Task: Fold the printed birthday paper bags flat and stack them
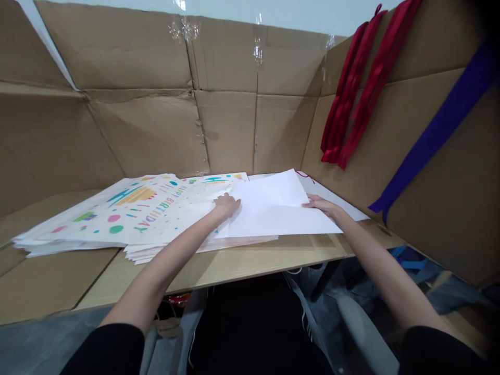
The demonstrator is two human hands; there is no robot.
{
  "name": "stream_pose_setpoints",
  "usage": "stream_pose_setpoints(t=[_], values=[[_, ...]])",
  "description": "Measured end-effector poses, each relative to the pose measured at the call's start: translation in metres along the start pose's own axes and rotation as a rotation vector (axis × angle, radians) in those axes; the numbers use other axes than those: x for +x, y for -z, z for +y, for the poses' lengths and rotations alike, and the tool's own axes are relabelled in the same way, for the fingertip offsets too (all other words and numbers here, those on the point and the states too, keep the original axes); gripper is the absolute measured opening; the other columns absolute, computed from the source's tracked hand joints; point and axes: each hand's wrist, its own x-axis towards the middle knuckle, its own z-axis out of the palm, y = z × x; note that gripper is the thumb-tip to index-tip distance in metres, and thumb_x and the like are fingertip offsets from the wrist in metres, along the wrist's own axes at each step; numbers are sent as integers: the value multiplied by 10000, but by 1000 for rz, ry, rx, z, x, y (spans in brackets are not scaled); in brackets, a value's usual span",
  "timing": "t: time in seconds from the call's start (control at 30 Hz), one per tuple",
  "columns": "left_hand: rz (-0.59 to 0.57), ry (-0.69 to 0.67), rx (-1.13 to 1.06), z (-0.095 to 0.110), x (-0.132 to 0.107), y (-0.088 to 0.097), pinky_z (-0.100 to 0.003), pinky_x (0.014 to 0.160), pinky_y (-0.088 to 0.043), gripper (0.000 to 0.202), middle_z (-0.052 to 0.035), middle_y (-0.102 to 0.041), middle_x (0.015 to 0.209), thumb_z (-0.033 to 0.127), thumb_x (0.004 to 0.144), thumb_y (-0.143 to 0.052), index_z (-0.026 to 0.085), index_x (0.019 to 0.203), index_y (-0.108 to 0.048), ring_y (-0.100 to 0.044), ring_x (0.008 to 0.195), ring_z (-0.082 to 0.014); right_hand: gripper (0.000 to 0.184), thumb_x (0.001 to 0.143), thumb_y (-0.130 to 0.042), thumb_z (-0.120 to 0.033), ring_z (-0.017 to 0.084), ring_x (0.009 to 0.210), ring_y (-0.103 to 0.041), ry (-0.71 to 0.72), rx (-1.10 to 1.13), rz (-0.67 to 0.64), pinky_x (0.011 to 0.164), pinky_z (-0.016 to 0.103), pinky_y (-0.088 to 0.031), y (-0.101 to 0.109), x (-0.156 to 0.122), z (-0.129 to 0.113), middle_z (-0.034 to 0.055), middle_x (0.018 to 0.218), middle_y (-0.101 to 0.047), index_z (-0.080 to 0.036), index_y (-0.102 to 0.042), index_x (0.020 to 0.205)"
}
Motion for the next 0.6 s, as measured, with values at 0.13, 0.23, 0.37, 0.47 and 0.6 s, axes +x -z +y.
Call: stream_pose_setpoints(t=[0.13, 0.23, 0.37, 0.47, 0.6], values=[[-50, -135, -160, -10, 3, -1, -460, 1020, -305, 683, -191, -563, 1248, 615, 880, -235, 106, 1162, -592, -510, 1165, -322, 515, 613, -673, -66, 187, 806, -661, 11, 48, -50, 759, 318, -535, -15, 0, 1, 79, 1048, -681, -163, -569, 1108], [13, -225, -185, -8, 5, -5, -517, 1085, -145, 704, -153, -503, 1337, 633, 883, -174, 138, 1178, -579, -422, 1258, -308, 499, 624, -651, -48, 186, 831, -663, 38, 94, -66, 790, 317, -529, -38, 5, 3, 81, 1038, -683, -160, -568, 1104], [28, -299, -254, -5, 7, -10, -459, 1111, -89, 692, -135, -366, 1448, 591, 903, -144, 132, 1291, -489, -296, 1348, -261, 462, 630, -642, -39, 182, 865, -661, 61, 138, -98, 844, 322, -515, -64, 14, 6, 76, 1026, -685, -157, -579, 1072], [30, -287, -348, -2, 3, -10, -380, 1103, -164, 708, -132, -316, 1476, 579, 906, -131, 111, 1354, -415, -289, 1353, -249, 449, 632, -647, -41, 170, 863, -658, 74, 154, -89, 864, 322, -506, -79, 18, 6, 70, 1015, -684, -159, -572, 1059], [14, -319, -412, 10, -13, -5, -298, 1061, -255, 724, -120, -347, 1462, 595, 901, -126, 112, 1346, -429, -335, 1331, -237, 454, 647, -640, -49, 170, 856, -656, 107, 194, -117, 841, 324, -519, -102, 14, 1, 71, 1016, -681, -165, -556, 1078]])
